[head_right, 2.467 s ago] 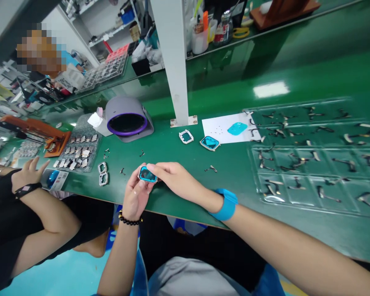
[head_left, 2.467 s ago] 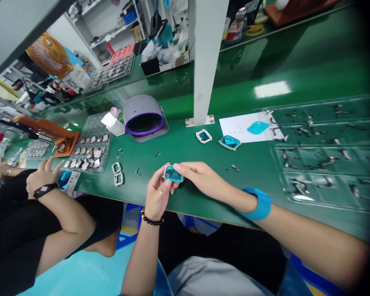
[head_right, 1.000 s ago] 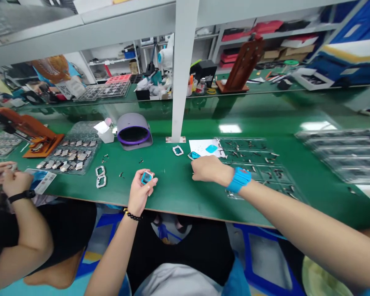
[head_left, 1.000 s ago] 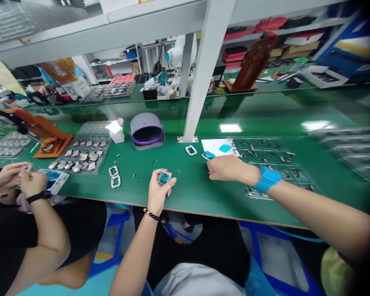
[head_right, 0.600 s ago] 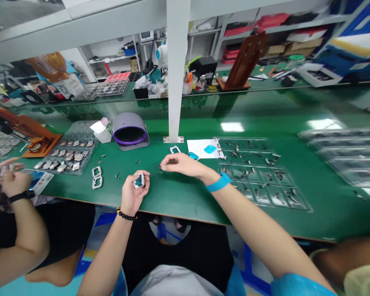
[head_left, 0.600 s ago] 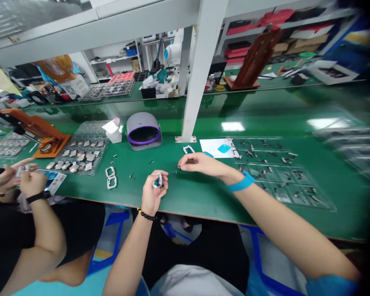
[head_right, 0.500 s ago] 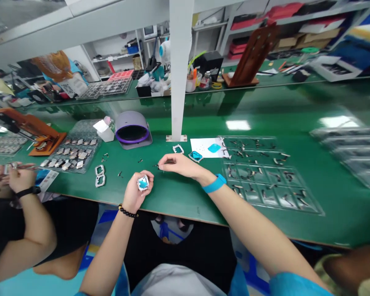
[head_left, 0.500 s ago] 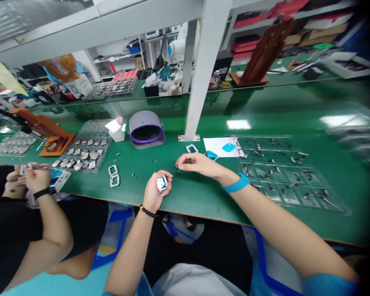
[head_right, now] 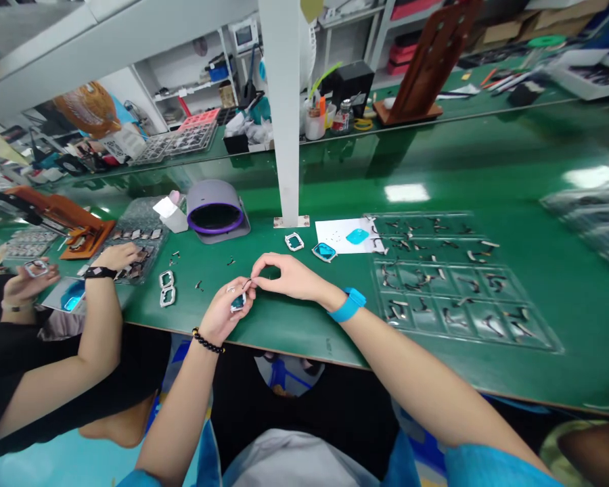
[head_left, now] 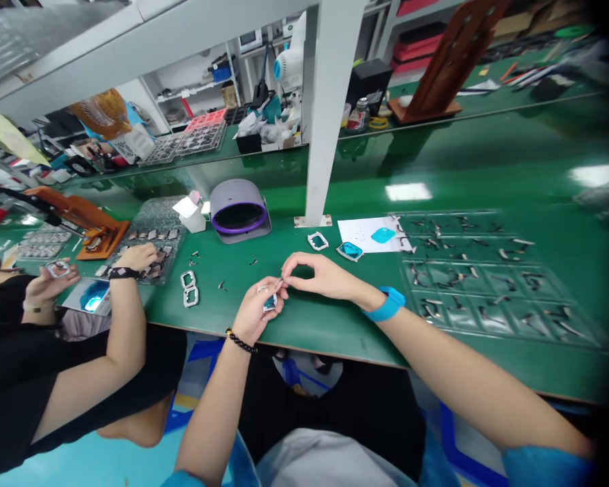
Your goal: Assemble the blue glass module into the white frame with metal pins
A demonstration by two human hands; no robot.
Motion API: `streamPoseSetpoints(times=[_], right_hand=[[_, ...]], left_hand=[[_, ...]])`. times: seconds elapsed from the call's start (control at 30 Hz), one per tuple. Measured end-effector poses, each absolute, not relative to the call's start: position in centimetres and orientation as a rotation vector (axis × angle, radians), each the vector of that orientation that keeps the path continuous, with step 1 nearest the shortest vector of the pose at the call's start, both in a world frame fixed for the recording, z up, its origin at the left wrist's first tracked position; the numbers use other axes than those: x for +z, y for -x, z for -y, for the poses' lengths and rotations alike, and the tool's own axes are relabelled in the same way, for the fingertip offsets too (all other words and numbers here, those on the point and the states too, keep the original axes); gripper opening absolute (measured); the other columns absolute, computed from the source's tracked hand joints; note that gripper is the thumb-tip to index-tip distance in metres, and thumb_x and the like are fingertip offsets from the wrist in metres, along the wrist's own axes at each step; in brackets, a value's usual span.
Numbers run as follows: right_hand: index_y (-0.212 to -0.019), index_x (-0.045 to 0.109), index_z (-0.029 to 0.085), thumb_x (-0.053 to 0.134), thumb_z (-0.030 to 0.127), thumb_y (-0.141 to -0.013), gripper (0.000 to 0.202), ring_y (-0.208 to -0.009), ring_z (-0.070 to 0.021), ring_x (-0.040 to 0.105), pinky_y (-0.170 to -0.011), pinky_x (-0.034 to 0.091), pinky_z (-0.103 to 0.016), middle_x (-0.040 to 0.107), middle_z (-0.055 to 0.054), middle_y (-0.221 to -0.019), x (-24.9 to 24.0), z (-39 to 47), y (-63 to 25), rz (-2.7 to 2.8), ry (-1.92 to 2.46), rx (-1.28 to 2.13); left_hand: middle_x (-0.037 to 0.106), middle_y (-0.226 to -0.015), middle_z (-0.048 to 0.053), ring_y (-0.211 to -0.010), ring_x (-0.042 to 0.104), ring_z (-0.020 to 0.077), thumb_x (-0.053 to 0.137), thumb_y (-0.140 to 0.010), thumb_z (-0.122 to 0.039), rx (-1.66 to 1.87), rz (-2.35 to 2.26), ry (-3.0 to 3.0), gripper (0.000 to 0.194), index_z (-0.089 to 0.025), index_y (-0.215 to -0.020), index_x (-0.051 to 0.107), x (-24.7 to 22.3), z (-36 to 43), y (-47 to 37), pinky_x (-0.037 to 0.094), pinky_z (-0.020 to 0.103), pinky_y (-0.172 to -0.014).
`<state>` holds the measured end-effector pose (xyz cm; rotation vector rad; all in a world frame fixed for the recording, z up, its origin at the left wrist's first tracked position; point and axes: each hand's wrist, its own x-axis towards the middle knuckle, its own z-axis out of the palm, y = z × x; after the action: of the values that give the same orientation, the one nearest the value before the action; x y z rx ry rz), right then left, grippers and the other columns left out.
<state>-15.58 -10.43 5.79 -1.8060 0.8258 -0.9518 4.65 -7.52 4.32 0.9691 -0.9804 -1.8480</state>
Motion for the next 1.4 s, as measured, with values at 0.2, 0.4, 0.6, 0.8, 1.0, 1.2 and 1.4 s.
streamPoseSetpoints(times=[0.2, 0.4, 0.6, 0.8, 1.0, 1.2, 1.4], right_hand=[[-0.094, 0.072, 0.019, 0.066, 0.035, -0.094, 0.016, -0.09, -0.0192, 0.067, -0.089, 0.052, -0.035, 0.074, -0.003, -0.095, 6.1, 10.1, 15.5, -0.839, 1.804, -0.931], [-0.094, 0.072, 0.02, 0.064, 0.027, -0.095, 0.011, -0.091, -0.0185, 0.068, -0.087, 0.052, -0.033, 0.074, -0.003, -0.097, 6.4, 9.8, 15.4, -0.88, 1.912, -0.976], [-0.103, 0.074, 0.022, 0.062, 0.025, -0.098, 0.013, -0.099, -0.0191, 0.07, -0.091, 0.054, -0.035, 0.076, -0.003, -0.106, 6.0, 9.6, 15.3, -0.859, 2.017, -1.028], [-0.107, 0.075, 0.024, 0.06, 0.031, -0.102, 0.017, -0.112, -0.0218, 0.068, -0.1, 0.055, -0.041, 0.075, -0.006, -0.117, 5.8, 9.2, 15.1, -0.885, 2.151, -1.12], [-0.111, 0.075, 0.026, 0.068, 0.034, -0.097, 0.018, -0.117, -0.027, 0.063, -0.097, 0.056, -0.046, 0.072, -0.008, -0.12, 5.7, 8.7, 15.0, -1.012, 2.344, -1.182], [-0.114, 0.074, 0.026, 0.059, 0.027, -0.102, 0.019, -0.108, -0.0255, 0.064, -0.09, 0.057, -0.043, 0.074, -0.007, -0.11, 5.4, 8.5, 14.8, -1.044, 2.44, -1.185], [-0.105, 0.075, 0.023, 0.056, 0.026, -0.104, 0.019, -0.098, -0.0233, 0.068, -0.085, 0.056, -0.04, 0.076, -0.007, -0.103, 5.7, 8.5, 15.0, -1.001, 2.436, -1.289]], left_hand=[[0.064, -0.076, 0.001, -0.048, 0.049, 0.003, 0.08, -0.082, -0.039, -1.796, 0.97, -0.976, 0.031, -0.013, -0.087, 0.065, 4.2, 7.3, -4.6, 0.021, 0.012, -0.034], [0.068, -0.08, 0.004, -0.047, 0.049, 0.0032, 0.081, -0.081, -0.042, -1.794, 0.929, -1.012, 0.036, -0.011, -0.092, 0.068, 4.3, 7.2, -4.7, 0.02, 0.013, -0.034], [0.068, -0.08, 0.003, -0.049, 0.051, 0.0031, 0.088, -0.075, -0.04, -1.789, 0.897, -1.015, 0.037, -0.012, -0.09, 0.068, 4.6, 7.3, -4.5, 0.02, 0.013, -0.035], [0.069, -0.081, 0.004, -0.05, 0.05, 0.0033, 0.089, -0.071, -0.035, -1.711, 0.839, -1.025, 0.038, -0.011, -0.095, 0.072, 4.5, 7.2, -4.2, 0.02, 0.014, -0.035], [0.072, -0.097, 0.008, -0.055, 0.049, 0.0023, 0.085, -0.074, -0.032, -1.664, 0.816, -1.003, 0.035, -0.012, -0.101, 0.074, 4.7, 6.9, -4.2, 0.02, 0.013, -0.037], [0.062, -0.07, 0.0, -0.051, 0.043, 0.004, 0.084, -0.073, -0.032, -1.65, 0.817, -1.021, 0.035, -0.013, -0.1, 0.074, 5.0, 6.7, -4.1, 0.016, 0.015, -0.037], [0.064, -0.077, 0.003, -0.057, 0.052, 0.0068, 0.079, -0.079, -0.036, -1.631, 0.927, -1.036, 0.033, -0.013, -0.104, 0.075, 5.2, 6.3, -4.3, 0.025, 0.015, -0.038]])
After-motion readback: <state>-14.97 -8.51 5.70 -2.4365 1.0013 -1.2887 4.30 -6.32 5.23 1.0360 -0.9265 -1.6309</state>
